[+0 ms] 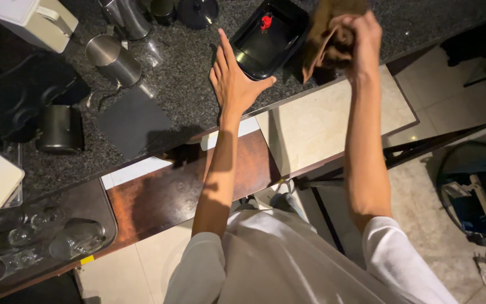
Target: The person wipes a black drip tray, a metal drip tray, and two stainless steel milk pitchers with a brown cloth on a countertop. The person places the cleaned trays back onto the coffee machine.
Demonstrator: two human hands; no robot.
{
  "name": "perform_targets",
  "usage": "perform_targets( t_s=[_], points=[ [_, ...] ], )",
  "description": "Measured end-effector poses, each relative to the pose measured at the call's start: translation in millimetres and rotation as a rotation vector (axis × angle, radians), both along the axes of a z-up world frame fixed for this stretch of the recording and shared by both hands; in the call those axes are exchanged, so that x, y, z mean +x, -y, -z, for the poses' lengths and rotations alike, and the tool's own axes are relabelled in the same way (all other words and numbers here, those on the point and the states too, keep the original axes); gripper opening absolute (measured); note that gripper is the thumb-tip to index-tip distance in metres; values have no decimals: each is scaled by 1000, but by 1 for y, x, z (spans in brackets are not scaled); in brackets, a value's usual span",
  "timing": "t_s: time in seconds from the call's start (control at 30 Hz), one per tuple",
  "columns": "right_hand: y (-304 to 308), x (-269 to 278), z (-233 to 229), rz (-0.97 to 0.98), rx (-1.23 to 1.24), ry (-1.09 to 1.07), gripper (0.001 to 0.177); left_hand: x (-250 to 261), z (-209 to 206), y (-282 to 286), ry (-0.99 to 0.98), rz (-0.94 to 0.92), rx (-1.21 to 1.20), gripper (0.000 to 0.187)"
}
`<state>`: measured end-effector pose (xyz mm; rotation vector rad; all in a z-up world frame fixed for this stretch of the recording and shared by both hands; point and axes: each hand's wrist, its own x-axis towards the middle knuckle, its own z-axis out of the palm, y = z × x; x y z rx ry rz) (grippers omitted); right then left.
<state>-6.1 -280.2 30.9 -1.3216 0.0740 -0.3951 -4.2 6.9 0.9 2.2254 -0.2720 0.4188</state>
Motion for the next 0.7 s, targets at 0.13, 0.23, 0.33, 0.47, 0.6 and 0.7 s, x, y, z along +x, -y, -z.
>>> perform_targets(
  t_s=[0.13,0.23,0.33,0.47,0.6,0.7],
  points=[
    [43,11,33,181,-35,143,22,-3,-3,-2,16,12,-49,153],
    [52,17,59,461,-535,118,37,-5,-6,-3,15,21,-96,153],
    [44,16,73,539,-1019,107,55,-7,-7,-4,0,35,-148,153],
    [25,15,82,412,-1271,-115,72,-10,-9,-6,7,22,-159,154],
    [8,16,90,451,-1370,-35,77,-13,-10,-6,25,-1,-147,154],
    [6,14,90,441,-1357,-6,79,-13,-11,-6,61,-29,-131,155]
  ],
)
